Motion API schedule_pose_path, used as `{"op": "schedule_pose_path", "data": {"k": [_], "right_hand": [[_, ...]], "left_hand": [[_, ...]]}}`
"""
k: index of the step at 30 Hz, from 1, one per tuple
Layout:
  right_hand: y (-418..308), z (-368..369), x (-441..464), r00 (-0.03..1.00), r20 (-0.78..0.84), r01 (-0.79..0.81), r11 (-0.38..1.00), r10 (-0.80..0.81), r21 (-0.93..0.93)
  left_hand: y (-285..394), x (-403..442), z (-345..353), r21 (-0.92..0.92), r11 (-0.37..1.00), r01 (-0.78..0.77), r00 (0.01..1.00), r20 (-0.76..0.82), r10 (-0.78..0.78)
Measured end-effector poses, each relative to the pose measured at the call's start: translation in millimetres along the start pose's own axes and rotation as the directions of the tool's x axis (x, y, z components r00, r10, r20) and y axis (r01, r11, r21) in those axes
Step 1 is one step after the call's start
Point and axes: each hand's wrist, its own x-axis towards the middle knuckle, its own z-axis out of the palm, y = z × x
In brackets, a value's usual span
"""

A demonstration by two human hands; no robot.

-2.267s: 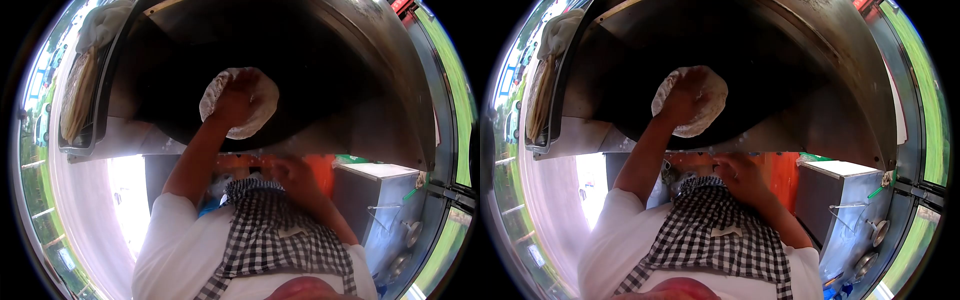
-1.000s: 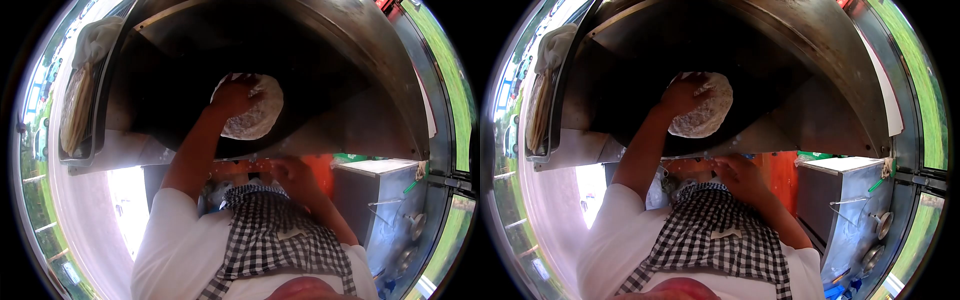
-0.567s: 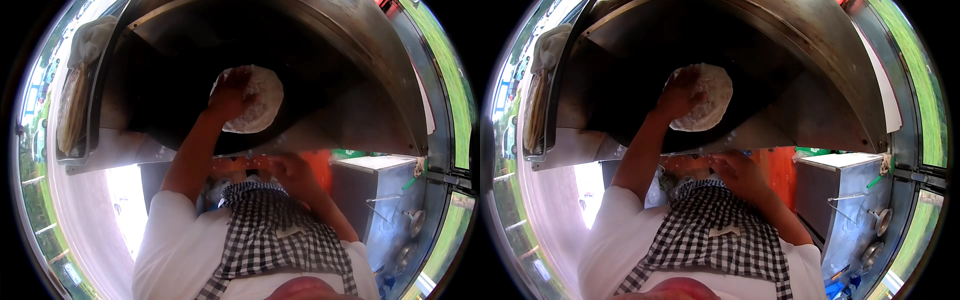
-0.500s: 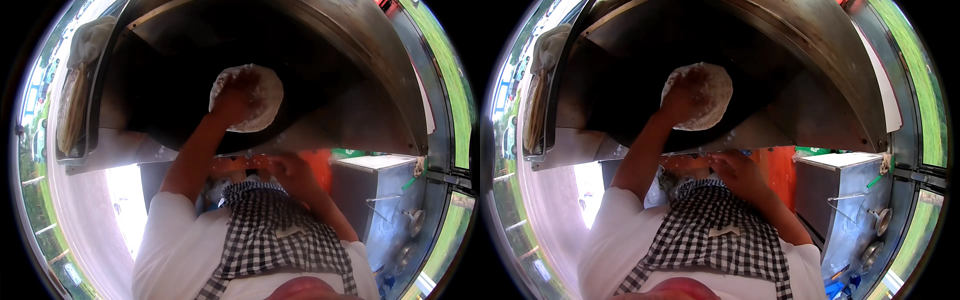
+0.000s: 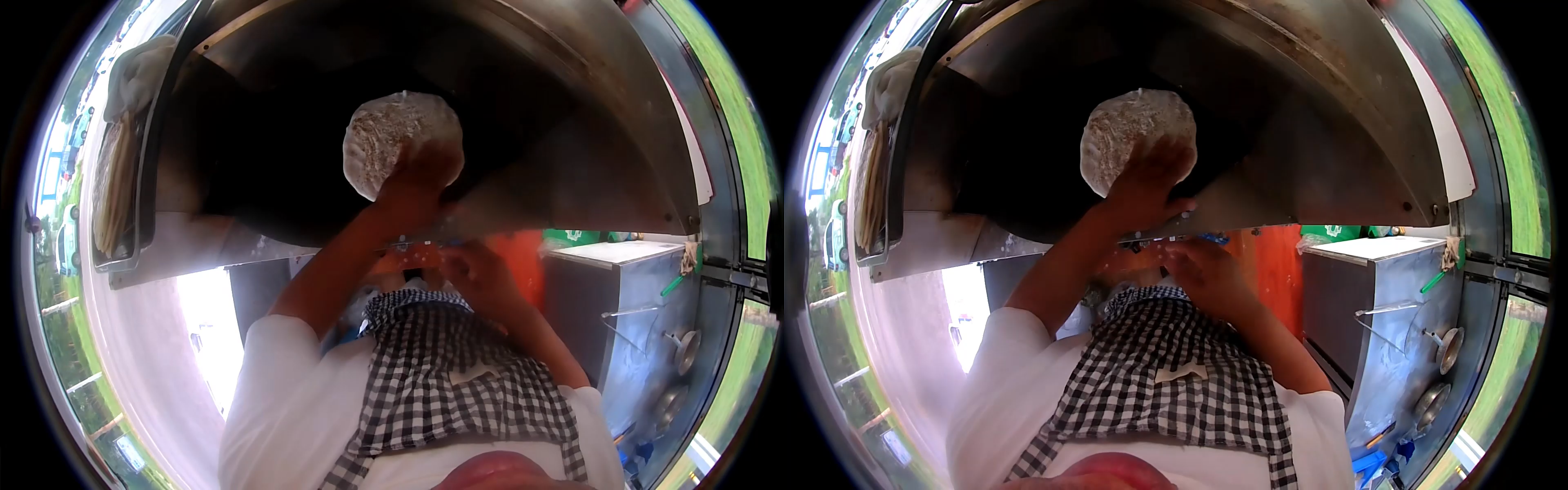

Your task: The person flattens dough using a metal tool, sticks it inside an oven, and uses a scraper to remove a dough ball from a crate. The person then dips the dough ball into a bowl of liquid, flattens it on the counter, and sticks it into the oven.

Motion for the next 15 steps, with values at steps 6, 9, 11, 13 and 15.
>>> {"op": "schedule_pose_path", "data": {"k": [6,9,11,13,15], "right_hand": [[-7.4,4.3,1.3,0.999,0.024,-0.048,0.998,0.049,-0.049],[-4.0,6.3,-4.6,0.997,0.044,-0.056,0.996,0.059,-0.067],[0.1,9.2,-7.5,0.998,0.046,-0.048,0.997,0.051,-0.067],[1.8,13.2,-11.8,0.998,0.044,-0.040,0.999,0.041,-0.027],[-5.7,13.8,-14.4,0.993,0.081,-0.084,0.996,0.086,-0.029]], "left_hand": [[7.1,8.5,-1.2,-0.022,0.997,0.069,0.997,0.042,-0.068],[3.0,12.6,2.9,0.001,0.999,0.044,0.996,0.077,-0.044],[1.4,28.8,-2.6,-0.025,0.993,0.114,0.993,0.022,-0.114],[-0.5,41.8,0.5,-0.036,0.990,0.138,0.990,0.003,-0.138],[-4.1,48.0,8.9,-0.032,0.992,0.120,0.993,0.020,-0.120]]}}
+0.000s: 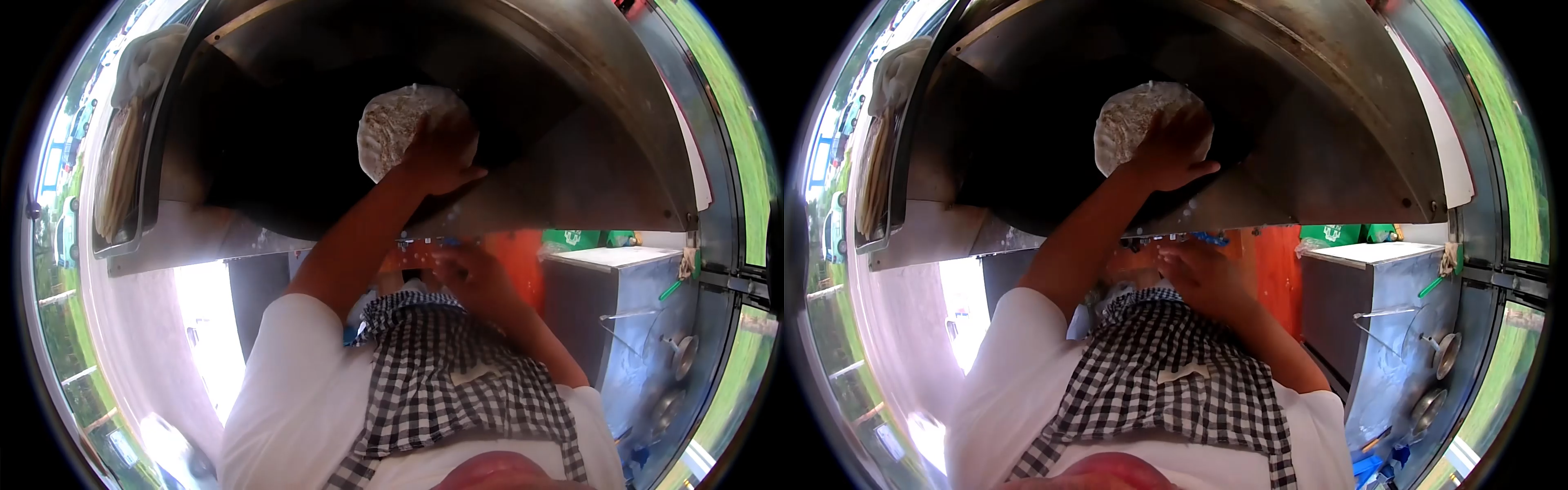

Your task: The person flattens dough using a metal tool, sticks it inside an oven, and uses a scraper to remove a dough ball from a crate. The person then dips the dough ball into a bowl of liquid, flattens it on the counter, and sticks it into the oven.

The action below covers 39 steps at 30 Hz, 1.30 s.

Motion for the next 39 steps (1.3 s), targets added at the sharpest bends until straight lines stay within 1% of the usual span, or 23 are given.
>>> {"op": "schedule_pose_path", "data": {"k": [3,7,10,12,13,15,18,19,21,25,27,28,30,33,34,36,39], "right_hand": [[2.1,2.9,-2.4,1.000,0.005,-0.027,1.000,0.027,-0.010],[9.4,5.5,-10.8,0.999,-0.023,-0.030,0.998,0.029,-0.049],[17.9,5.2,-10.0,0.992,-0.090,0.084,0.996,-0.087,-0.038],[19.3,5.8,-9.5,0.995,-0.083,0.058,0.998,-0.057,0.010],[17.4,5.4,-8.6,0.996,-0.082,0.042,0.999,-0.039,0.032],[11.8,5.6,-6.7,1.000,-0.019,0.008,1.000,-0.008,0.008],[-0.6,0.1,-1.6,0.998,0.038,-0.056,0.998,0.056,-0.003],[-2.4,0.1,-1.1,0.995,0.046,-0.087,0.996,0.088,-0.003],[-0.3,0.6,-0.9,0.999,0.022,-0.026,1.000,0.026,0.003],[10.9,2.0,-5.0,0.996,-0.047,0.078,0.997,-0.078,0.007],[14.8,3.6,-7.2,0.995,-0.065,0.081,0.997,-0.081,-0.009],[14.8,4.1,-7.5,0.994,-0.075,0.078,0.997,-0.079,-0.017],[11.8,3.6,-6.2,0.998,-0.039,0.043,0.999,-0.043,0.005],[-1.1,1.8,-2.6,1.000,0.009,-0.012,1.000,0.013,-0.010],[-3.8,0.8,-2.5,0.999,0.019,-0.034,0.999,0.034,-0.023],[-1.9,1.6,-0.6,0.999,0.025,-0.021,1.000,0.022,-0.023],[2.9,7.2,-4.6,0.999,0.035,-0.018,0.999,0.019,-0.048]], "left_hand": [[-1.8,2.6,-8.4,-0.015,1.000,-0.014,0.997,-0.076,0.012],[6.2,-44.4,-14.6,-0.011,1.000,-0.026,0.998,-0.059,0.025],[15.7,-72.1,-8.1,-0.024,0.999,-0.039,0.999,0.003,0.039],[19.8,-76.4,5.1,-0.038,0.998,-0.054,0.997,0.052,0.056],[21.4,-72.7,3.0,-0.056,0.997,-0.055,0.998,0.040,0.058],[24.6,-68.2,-0.4,-0.101,0.994,-0.050,0.998,0.023,0.052],[27.1,-62.4,-7.7,-0.107,0.994,-0.025,0.999,0.043,0.029],[25.0,-61.7,-14.2,-0.109,0.994,-0.011,1.000,-0.001,0.011],[15.7,-62.5,-30.6,-0.121,0.993,0.011,0.996,-0.083,-0.021],[-19.6,-72.9,-26.3,-0.022,0.993,0.115,0.993,-0.020,-0.116],[-24.3,-73.9,-28.0,0.025,0.991,0.132,0.991,0.013,-0.132],[-20.7,-72.0,-29.4,0.009,0.995,0.095,0.994,0.058,-0.096],[-4.4,-70.0,-30.4,-0.024,0.999,0.030,0.990,0.141,-0.027],[11.4,-74.8,-0.4,-0.004,0.999,-0.053,0.997,0.047,0.053],[14.7,-73.2,2.4,-0.012,0.999,-0.043,0.999,0.018,0.044],[18.0,-69.8,7.8,-0.031,0.999,-0.030,0.999,-0.037,0.029],[21.4,-60.6,4.4,-0.063,0.998,-0.026,0.999,0.027,0.027]]}}
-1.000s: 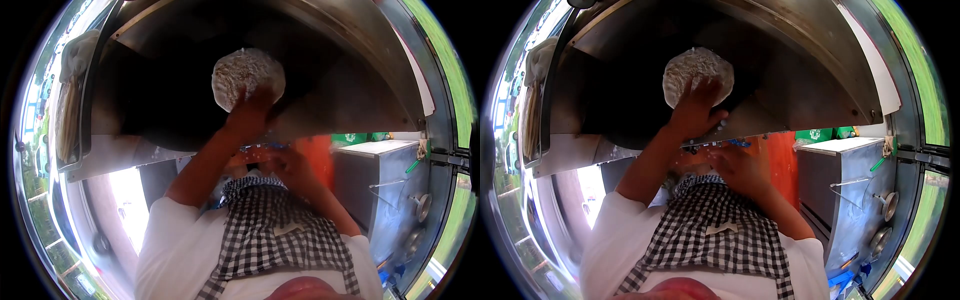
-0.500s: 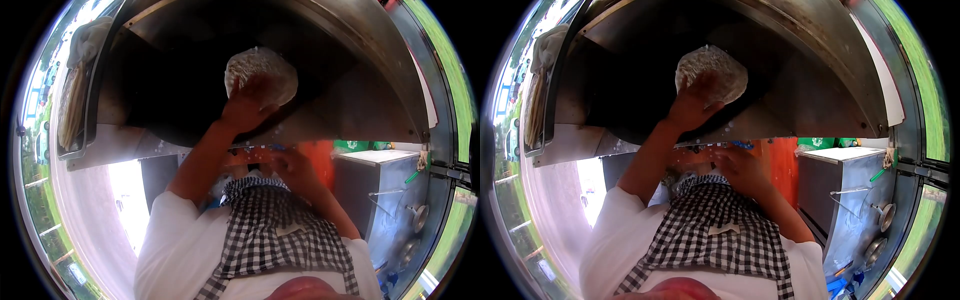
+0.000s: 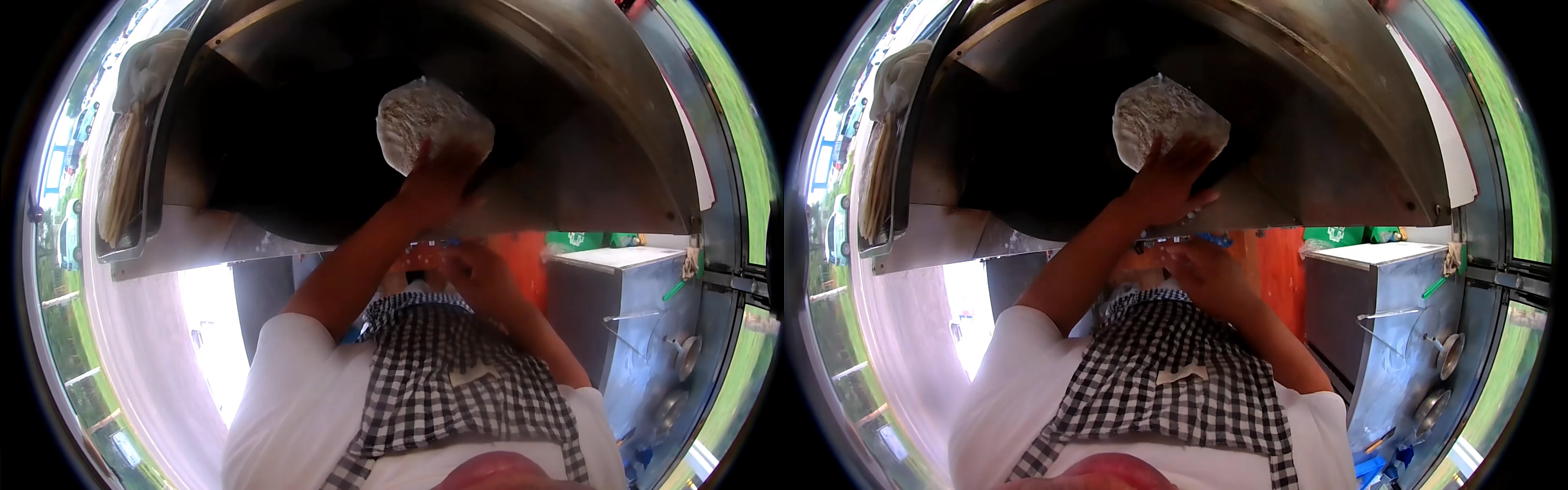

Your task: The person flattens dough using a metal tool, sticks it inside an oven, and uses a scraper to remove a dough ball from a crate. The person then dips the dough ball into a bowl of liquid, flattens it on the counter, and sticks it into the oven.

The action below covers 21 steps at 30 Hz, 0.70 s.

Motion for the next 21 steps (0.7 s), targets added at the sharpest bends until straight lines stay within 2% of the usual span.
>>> {"op": "schedule_pose_path", "data": {"k": [3,6,9,12,15,19,21], "right_hand": [[-1.2,4.7,2.8,1.000,-0.013,0.008,1.000,-0.008,0.003],[-1.8,7.1,2.3,0.998,-0.035,0.047,0.999,-0.047,-0.013],[-0.1,8.8,-1.5,0.999,-0.027,0.040,0.999,-0.040,0.009],[-2.2,8.3,-2.5,1.000,-0.019,0.013,0.999,-0.012,0.029],[0.8,8.4,-7.0,0.999,-0.054,-0.002,0.999,0.004,0.032],[29.9,19.4,-14.0,0.983,-0.157,0.094,0.995,-0.096,-0.016],[25.8,16.8,-15.5,0.991,-0.135,0.013,1.000,-0.013,-0.003]], "left_hand": [[-3.7,17.6,6.1,0.035,0.999,-0.013,0.999,-0.038,0.014],[0.0,34.3,-1.5,0.070,0.997,-0.023,0.998,0.052,0.019],[5.8,38.6,-3.8,0.084,0.996,-0.018,0.999,0.053,0.014],[4.4,35.9,-3.6,0.054,0.998,-0.025,0.996,0.084,0.020],[0.5,15.3,-14.8,-0.054,0.998,-0.023,1.000,0.001,0.023],[-33.1,-24.6,-9.6,0.067,0.993,0.093,0.994,-0.063,-0.088],[-45.5,-36.2,-19.0,0.100,0.975,0.198,0.980,-0.044,-0.195]]}}
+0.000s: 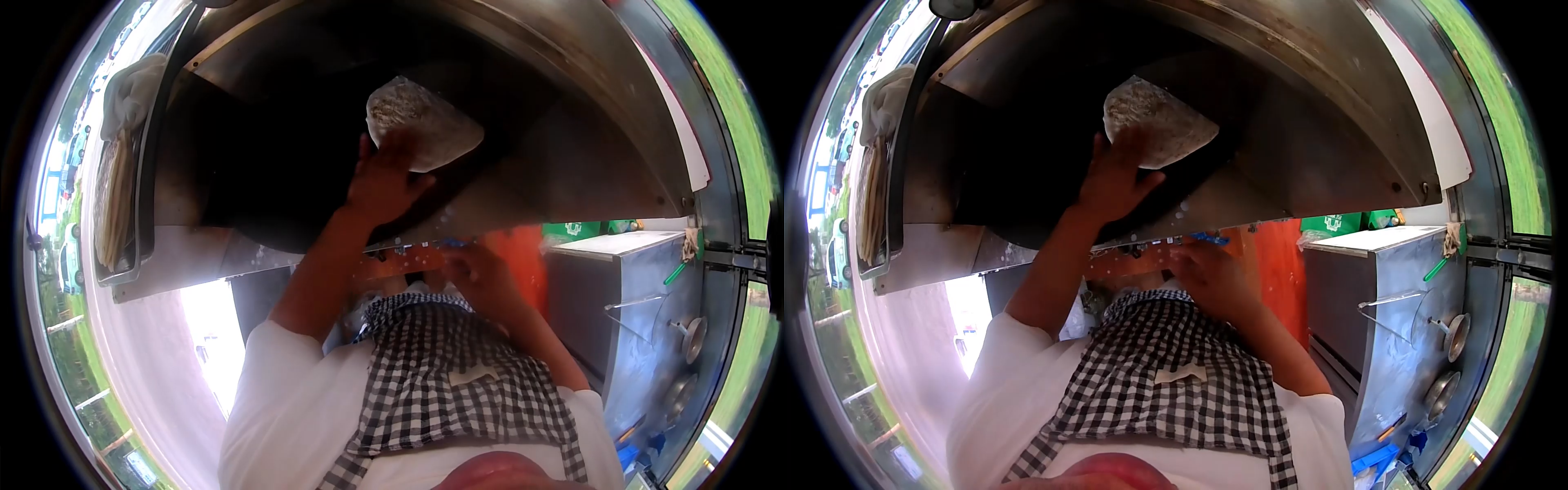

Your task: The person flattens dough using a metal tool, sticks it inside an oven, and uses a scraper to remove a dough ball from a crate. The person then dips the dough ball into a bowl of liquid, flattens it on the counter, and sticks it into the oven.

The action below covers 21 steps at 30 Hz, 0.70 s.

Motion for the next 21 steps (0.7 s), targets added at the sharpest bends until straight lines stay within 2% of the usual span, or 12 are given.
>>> {"op": "schedule_pose_path", "data": {"k": [1,3,6,9,12,15,18,21], "right_hand": [[-2.7,-0.3,1.3,0.999,0.011,-0.040,0.999,0.040,-0.001],[-7.8,-1.5,2.8,0.999,0.011,0.035,0.999,-0.035,0.005],[-16.1,-5.5,4.8,0.997,0.031,0.071,0.997,-0.072,0.013],[-27.6,-9.3,11.0,0.997,0.079,0.006,1.000,-0.009,0.027],[-28.2,-8.0,12.5,0.994,0.107,-0.032,0.999,0.028,0.037],[-25.7,-6.8,10.3,0.995,0.096,-0.017,1.000,0.017,-0.008],[-30.2,-8.2,10.7,0.993,0.110,-0.042,0.999,0.040,0.010],[-25.7,-7.2,6.2,0.995,0.101,-0.027,0.999,0.025,0.022]], "left_hand": [[-9.5,-0.9,-0.1,0.046,0.998,0.033,0.999,0.004,-0.033],[-22.6,-1.7,2.5,0.140,0.984,0.109,0.994,0.008,-0.111],[-26.8,0.6,4.7,0.137,0.986,0.098,0.986,-0.149,-0.077],[-5.1,4.6,-5.8,0.109,0.994,-0.019,0.992,-0.120,0.033],[20.7,13.4,1.8,0.081,0.980,-0.182,0.983,0.053,0.178],[35.9,25.1,15.9,-0.007,0.986,-0.168,0.984,0.065,0.168],[41.6,37.1,25.7,-0.004,0.980,-0.199,0.977,-0.075,0.198],[49.4,48.0,17.6,0.000,0.986,-0.168,0.984,0.060,0.167]]}}
